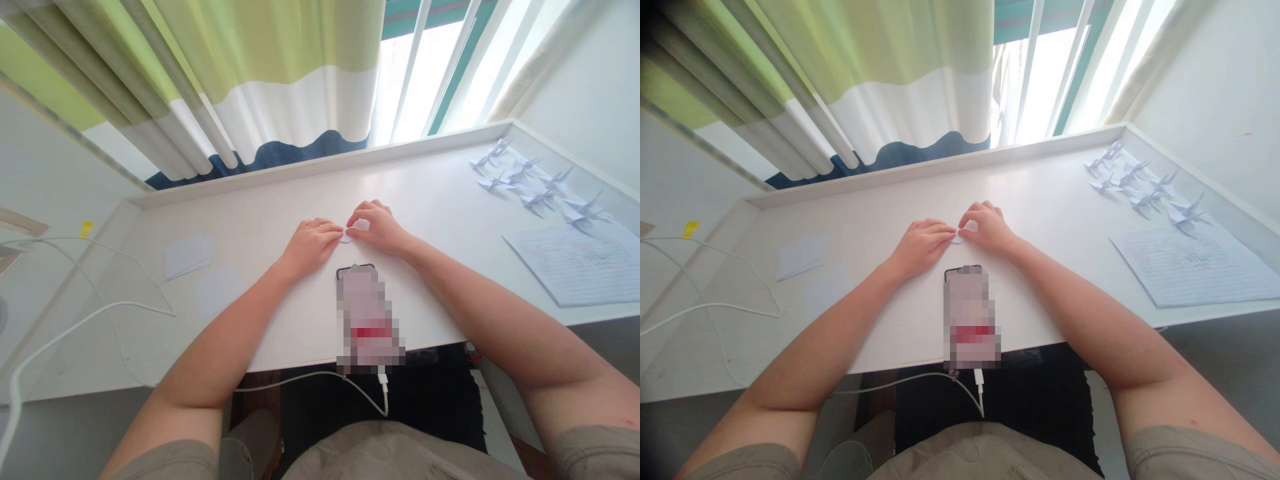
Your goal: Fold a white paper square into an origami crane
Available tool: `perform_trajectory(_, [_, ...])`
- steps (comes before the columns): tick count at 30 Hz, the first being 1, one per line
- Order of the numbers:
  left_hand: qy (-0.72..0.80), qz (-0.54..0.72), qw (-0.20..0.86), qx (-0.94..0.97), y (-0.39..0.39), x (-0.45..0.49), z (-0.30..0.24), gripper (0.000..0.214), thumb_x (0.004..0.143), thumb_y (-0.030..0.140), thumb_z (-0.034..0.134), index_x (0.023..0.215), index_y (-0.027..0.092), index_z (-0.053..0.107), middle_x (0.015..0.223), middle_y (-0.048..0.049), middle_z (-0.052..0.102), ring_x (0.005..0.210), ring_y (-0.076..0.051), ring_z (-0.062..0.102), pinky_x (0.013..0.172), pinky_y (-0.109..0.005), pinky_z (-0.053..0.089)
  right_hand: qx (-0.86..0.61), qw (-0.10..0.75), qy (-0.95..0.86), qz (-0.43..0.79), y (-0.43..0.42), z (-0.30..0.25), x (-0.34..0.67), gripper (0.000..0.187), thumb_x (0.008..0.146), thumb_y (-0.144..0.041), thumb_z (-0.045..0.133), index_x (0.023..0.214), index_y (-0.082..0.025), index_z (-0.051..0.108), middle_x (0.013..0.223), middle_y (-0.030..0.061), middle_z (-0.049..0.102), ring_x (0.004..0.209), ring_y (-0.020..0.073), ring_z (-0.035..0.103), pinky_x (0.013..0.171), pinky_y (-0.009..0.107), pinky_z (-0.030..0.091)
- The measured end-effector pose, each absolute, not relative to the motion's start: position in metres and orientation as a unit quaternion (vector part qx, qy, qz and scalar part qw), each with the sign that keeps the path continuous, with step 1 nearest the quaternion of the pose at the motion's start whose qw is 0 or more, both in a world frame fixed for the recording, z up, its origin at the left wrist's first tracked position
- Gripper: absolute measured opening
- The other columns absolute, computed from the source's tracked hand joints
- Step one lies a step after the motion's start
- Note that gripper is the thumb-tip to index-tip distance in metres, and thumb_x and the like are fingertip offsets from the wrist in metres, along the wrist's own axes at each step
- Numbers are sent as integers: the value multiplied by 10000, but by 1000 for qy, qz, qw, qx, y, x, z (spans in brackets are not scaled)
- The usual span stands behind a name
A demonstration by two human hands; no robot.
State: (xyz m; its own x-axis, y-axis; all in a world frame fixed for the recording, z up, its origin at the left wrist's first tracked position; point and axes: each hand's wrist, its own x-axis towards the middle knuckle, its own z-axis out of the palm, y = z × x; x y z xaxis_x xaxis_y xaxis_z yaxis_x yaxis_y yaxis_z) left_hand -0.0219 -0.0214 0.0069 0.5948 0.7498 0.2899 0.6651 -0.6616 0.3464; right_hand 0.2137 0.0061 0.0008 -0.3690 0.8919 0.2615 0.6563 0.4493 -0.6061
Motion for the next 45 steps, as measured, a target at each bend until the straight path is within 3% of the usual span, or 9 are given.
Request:
perform_trajectory(4, [408, 171, 60, 895, -25, -19, 11, 337, 1124, 290, 501, 1253, 292, 812, 1367, -42, 803, 1327, -267, 666, 1105, -473, 432, -377, 296, -853, 207, 8, 3, 221, 183, 947, -233, 652, 939, -251, 834, 1066, 90, 786, 1025, 293, 657, 1013, 482, 487])
perform_trajectory(7, [409, 166, 53, 896, -25, -20, 11, 348, 1126, 294, 492, 1261, 303, 813, 1371, -38, 804, 1332, -267, 669, 1106, -478, 430, -331, 262, -880, 217, 9, 5, 227, 154, 940, -275, 696, 953, -263, 849, 1075, 73, 819, 1010, 285, 687, 1003, 475, 500])
perform_trajectory(17, [389, 197, 79, 896, -22, -21, 7, 272, 1090, 245, 585, 1196, 305, 828, 1391, -17, 796, 1394, -259, 666, 1174, -476, 400, -343, 250, -871, 250, 11, 6, 230, 159, 965, -344, 740, 917, -284, 879, 1095, 65, 841, 1031, 284, 691, 1002, 471, 508])
perform_trajectory(27, [441, 225, 129, 859, -23, -13, 7, 190, 1058, 280, 663, 1040, 299, 852, 1249, -2, 849, 1244, -252, 738, 1119, -468, 431, -342, 257, -862, 272, 10, 8, 232, 156, 952, -338, 729, 932, -294, 877, 1076, 46, 846, 1052, 276, 702, 985, 465, 524])
perform_trajectory(37, [447, 242, 154, 847, -21, -11, 9, 169, 1052, 318, 674, 991, 285, 828, 1188, -14, 861, 1194, -260, 752, 1112, -483, 451, -345, 263, -861, 266, 12, 7, 230, 211, 991, -350, 672, 922, -260, 849, 1061, 80, 843, 1060, 285, 709, 989, 472, 532])
perform_trajectory(45, [465, 262, 176, 827, -20, -7, 8, 191, 1032, 243, 631, 920, 245, 785, 1145, -28, 861, 1157, -263, 743, 1117, -485, 470, -370, 272, -849, 261, 10, 5, 224, 184, 952, -321, 674, 833, -251, 795, 1038, 83, 824, 1036, 286, 715, 986, 480, 542])
